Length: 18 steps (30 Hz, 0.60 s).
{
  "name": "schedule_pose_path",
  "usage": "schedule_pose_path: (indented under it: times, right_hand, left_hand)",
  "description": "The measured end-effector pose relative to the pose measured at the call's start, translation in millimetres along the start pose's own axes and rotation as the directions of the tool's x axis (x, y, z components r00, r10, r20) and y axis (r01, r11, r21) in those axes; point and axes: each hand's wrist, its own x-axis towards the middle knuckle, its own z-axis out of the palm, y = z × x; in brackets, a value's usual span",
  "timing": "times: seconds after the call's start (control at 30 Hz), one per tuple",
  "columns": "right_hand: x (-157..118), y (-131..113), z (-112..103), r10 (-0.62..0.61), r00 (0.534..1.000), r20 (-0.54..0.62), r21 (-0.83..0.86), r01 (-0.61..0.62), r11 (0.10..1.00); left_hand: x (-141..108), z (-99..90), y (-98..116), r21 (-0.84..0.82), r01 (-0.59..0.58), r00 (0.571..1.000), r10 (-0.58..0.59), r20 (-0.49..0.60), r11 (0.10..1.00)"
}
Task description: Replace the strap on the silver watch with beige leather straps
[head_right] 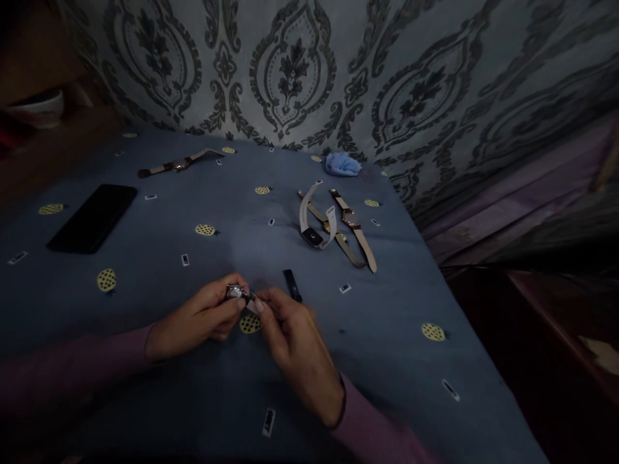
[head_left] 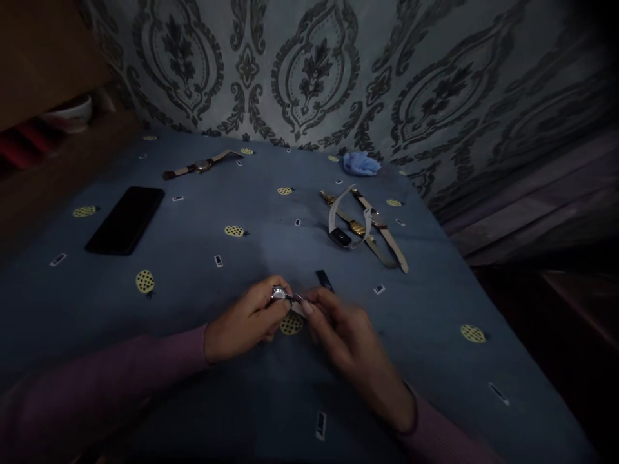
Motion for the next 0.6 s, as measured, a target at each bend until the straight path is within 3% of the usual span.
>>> schedule_pose_path:
  times: [0.23, 0.6]
  right_hand:
    - [-1.8, 3.4, -1.5, 0.041, 0.999, -0.005, 0.058, -0.041, 0.997]
    - [-0.7, 4.5, -2.2, 0.044, 0.999, -0.032, 0.098, -0.04, 0.994]
  left_hand:
    - [1.8, -3.9, -0.5, -0.026, -0.038, 0.995, 0.04, 0.087, 0.999]
    - [0.3, -5.4, 5.9, 0.104, -0.064, 0.996, 0.058, 0.066, 0.992]
